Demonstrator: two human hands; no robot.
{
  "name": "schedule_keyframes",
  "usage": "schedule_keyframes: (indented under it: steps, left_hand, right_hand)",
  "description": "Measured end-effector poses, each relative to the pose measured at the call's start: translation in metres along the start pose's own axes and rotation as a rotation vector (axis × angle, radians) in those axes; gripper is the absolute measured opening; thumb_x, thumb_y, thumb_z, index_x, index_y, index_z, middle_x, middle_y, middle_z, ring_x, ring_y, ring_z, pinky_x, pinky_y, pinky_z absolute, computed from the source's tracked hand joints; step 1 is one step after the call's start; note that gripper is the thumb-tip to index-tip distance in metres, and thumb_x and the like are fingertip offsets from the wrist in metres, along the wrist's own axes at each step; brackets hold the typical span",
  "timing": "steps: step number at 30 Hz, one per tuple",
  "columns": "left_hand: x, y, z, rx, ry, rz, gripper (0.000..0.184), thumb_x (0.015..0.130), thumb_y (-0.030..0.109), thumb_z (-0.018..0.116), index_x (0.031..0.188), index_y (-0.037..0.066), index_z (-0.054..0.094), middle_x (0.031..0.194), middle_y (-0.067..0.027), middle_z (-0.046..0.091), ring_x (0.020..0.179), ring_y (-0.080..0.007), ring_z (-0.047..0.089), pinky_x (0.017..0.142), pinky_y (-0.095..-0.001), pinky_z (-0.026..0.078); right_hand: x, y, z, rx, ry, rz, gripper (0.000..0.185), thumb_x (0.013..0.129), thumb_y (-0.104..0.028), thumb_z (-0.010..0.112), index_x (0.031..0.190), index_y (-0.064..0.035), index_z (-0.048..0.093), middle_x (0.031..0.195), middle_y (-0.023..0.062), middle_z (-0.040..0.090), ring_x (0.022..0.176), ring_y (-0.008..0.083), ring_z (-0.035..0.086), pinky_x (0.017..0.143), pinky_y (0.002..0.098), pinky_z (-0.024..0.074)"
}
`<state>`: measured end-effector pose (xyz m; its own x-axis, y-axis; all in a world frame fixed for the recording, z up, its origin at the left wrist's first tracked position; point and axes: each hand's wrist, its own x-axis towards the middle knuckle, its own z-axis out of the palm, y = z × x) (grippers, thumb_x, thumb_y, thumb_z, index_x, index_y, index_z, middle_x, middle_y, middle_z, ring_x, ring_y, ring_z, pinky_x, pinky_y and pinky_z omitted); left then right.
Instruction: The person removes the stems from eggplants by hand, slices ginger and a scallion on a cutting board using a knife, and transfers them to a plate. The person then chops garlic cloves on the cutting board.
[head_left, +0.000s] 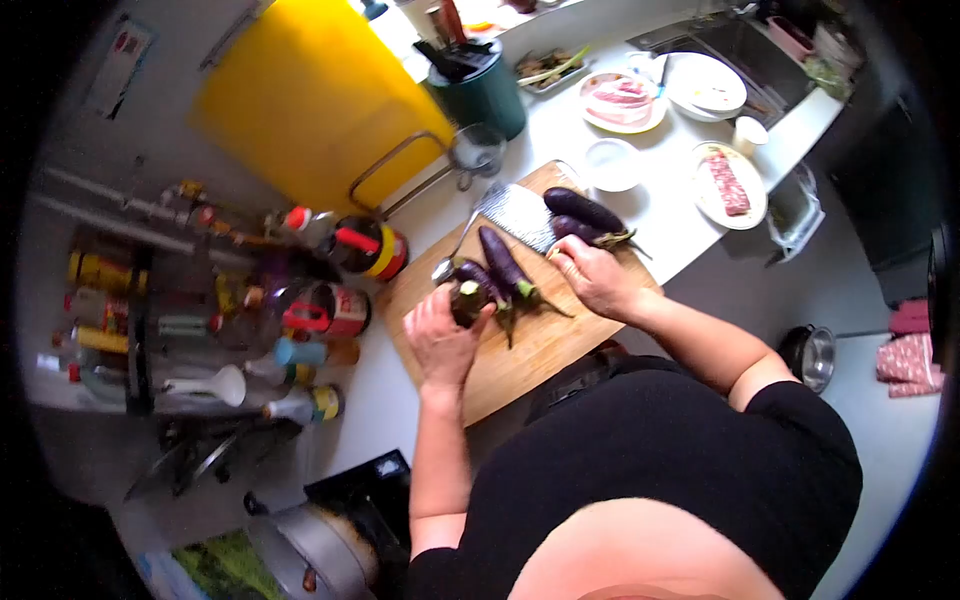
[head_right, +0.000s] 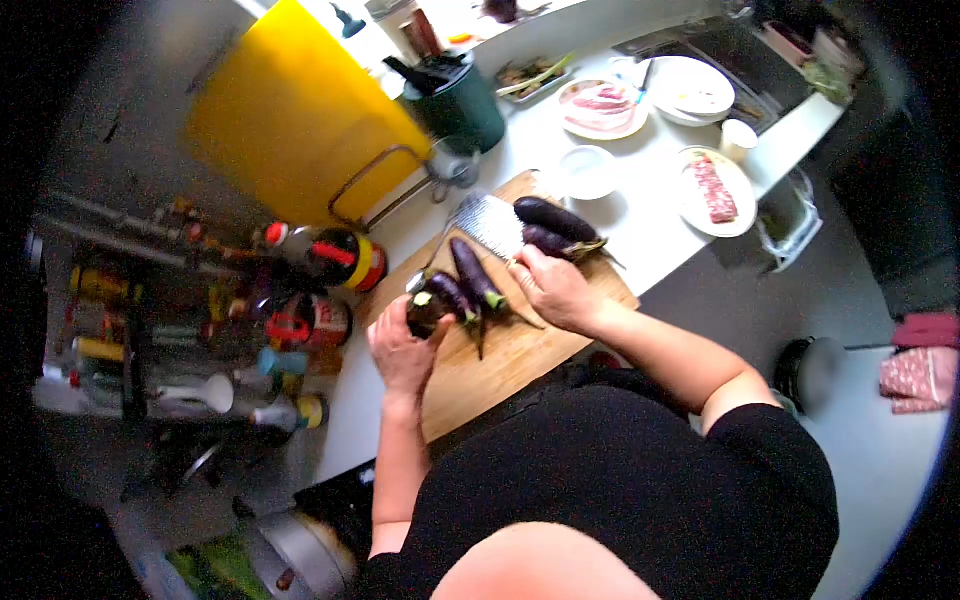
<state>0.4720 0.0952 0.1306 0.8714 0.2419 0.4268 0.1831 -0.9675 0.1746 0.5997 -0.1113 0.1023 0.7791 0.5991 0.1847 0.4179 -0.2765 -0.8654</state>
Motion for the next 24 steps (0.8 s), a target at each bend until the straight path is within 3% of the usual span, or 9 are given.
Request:
schedule_keyframes:
  steps: [3, 5, 7, 8, 12, 15, 18, 20, 24]
  left_hand:
    - [0.001, -0.025, 0.014, 0.042, -0.242, 0.027, 0.074, 0.067, 0.069, 0.060, 0.106, 0.007, 0.052, 0.090, -0.0093, 0.061, 0.086, -0.0255, 0.058, 0.081, -0.0392, 0.038]
    - [-0.006, -0.042, 0.027, 0.004, -0.245, 0.029, 0.069, 0.064, 0.058, 0.071, 0.108, 0.009, 0.052, 0.091, -0.0086, 0.060, 0.087, -0.0255, 0.057, 0.082, -0.0400, 0.037]
    - [-0.011, -0.055, 0.033, 0.075, -0.301, 0.174, 0.056, 0.062, 0.042, 0.078, 0.104, 0.012, 0.056, 0.084, -0.0048, 0.059, 0.086, -0.0246, 0.057, 0.082, -0.0405, 0.035]
    - [-0.009, -0.055, 0.029, 0.080, -0.410, 0.154, 0.046, 0.064, 0.021, 0.077, 0.103, 0.012, 0.055, 0.093, -0.0074, 0.057, 0.096, -0.0258, 0.054, 0.091, -0.0455, 0.034]
    - [-0.011, -0.076, 0.051, 0.167, -0.527, 0.268, 0.043, 0.065, 0.003, 0.062, 0.106, 0.014, 0.055, 0.114, -0.0128, 0.051, 0.116, -0.0296, 0.044, 0.108, -0.0508, 0.022]
    - [-0.020, -0.083, 0.067, 0.146, -0.435, 0.400, 0.052, 0.060, 0.000, 0.065, 0.109, 0.014, 0.053, 0.119, -0.0152, 0.047, 0.123, -0.0322, 0.039, 0.108, -0.0491, 0.024]
    - [-0.014, -0.074, 0.047, 0.135, -0.642, 0.349, 0.070, 0.064, 0.017, 0.074, 0.126, 0.010, 0.043, 0.133, -0.0195, 0.036, 0.131, -0.0364, 0.028, 0.110, -0.0492, 0.021]
    - [-0.008, -0.064, 0.040, -0.057, -0.673, 0.298, 0.102, 0.056, 0.036, 0.083, 0.137, 0.006, 0.029, 0.143, -0.0182, 0.024, 0.136, -0.0348, 0.019, 0.111, -0.0484, 0.017]
    - [0.038, 0.001, 0.030, -0.162, -0.445, 0.424, 0.090, 0.063, 0.032, 0.079, 0.136, 0.008, 0.032, 0.140, -0.0129, 0.032, 0.135, -0.0295, 0.024, 0.110, -0.0495, 0.020]
  right_hand:
    - [-0.006, 0.026, 0.000, 0.162, -0.009, 0.179, 0.028, 0.090, -0.027, 0.054, 0.096, -0.0004, 0.049, 0.076, 0.0165, 0.058, 0.070, 0.0259, 0.058, 0.064, 0.0361, 0.0446]
    - [-0.014, 0.028, -0.003, 0.118, -0.072, 0.258, 0.033, 0.083, -0.030, 0.062, 0.090, 0.0005, 0.051, 0.076, 0.0137, 0.059, 0.068, 0.0192, 0.055, 0.062, 0.0356, 0.0443]
    - [-0.018, 0.034, 0.002, 0.047, -0.235, 0.302, 0.029, 0.082, -0.029, 0.062, 0.083, -0.0010, 0.054, 0.076, 0.0143, 0.061, 0.067, 0.0245, 0.058, 0.061, 0.0385, 0.0444]
    - [-0.017, 0.031, 0.006, -0.114, -0.227, 0.235, 0.029, 0.080, -0.031, 0.065, 0.076, -0.0030, 0.057, 0.077, 0.0154, 0.063, 0.070, 0.0320, 0.061, 0.062, 0.0418, 0.0465]
    - [-0.008, 0.043, 0.033, -0.356, -0.244, 0.042, 0.034, 0.077, -0.036, 0.067, 0.082, -0.0032, 0.059, 0.081, 0.0167, 0.064, 0.075, 0.0342, 0.063, 0.069, 0.0434, 0.0505]
    - [0.006, 0.043, 0.048, -0.572, -0.442, 0.062, 0.036, 0.077, -0.036, 0.067, 0.085, -0.0016, 0.058, 0.082, 0.0169, 0.064, 0.076, 0.0335, 0.064, 0.067, 0.0408, 0.0512]
    - [0.003, 0.057, 0.065, -0.575, -0.368, -0.029, 0.036, 0.080, -0.033, 0.065, 0.089, 0.0000, 0.054, 0.079, 0.0167, 0.063, 0.075, 0.0326, 0.064, 0.063, 0.0402, 0.0513]
    - [-0.001, 0.064, 0.065, -0.478, -0.182, -0.203, 0.033, 0.084, -0.030, 0.060, 0.092, 0.0005, 0.050, 0.076, 0.0178, 0.062, 0.069, 0.0334, 0.063, 0.059, 0.0421, 0.0509]
    - [0.002, 0.025, 0.040, -0.388, -0.178, -0.034, 0.029, 0.088, -0.028, 0.055, 0.090, 0.0005, 0.050, 0.072, 0.0204, 0.061, 0.060, 0.0376, 0.061, 0.055, 0.0459, 0.0495]
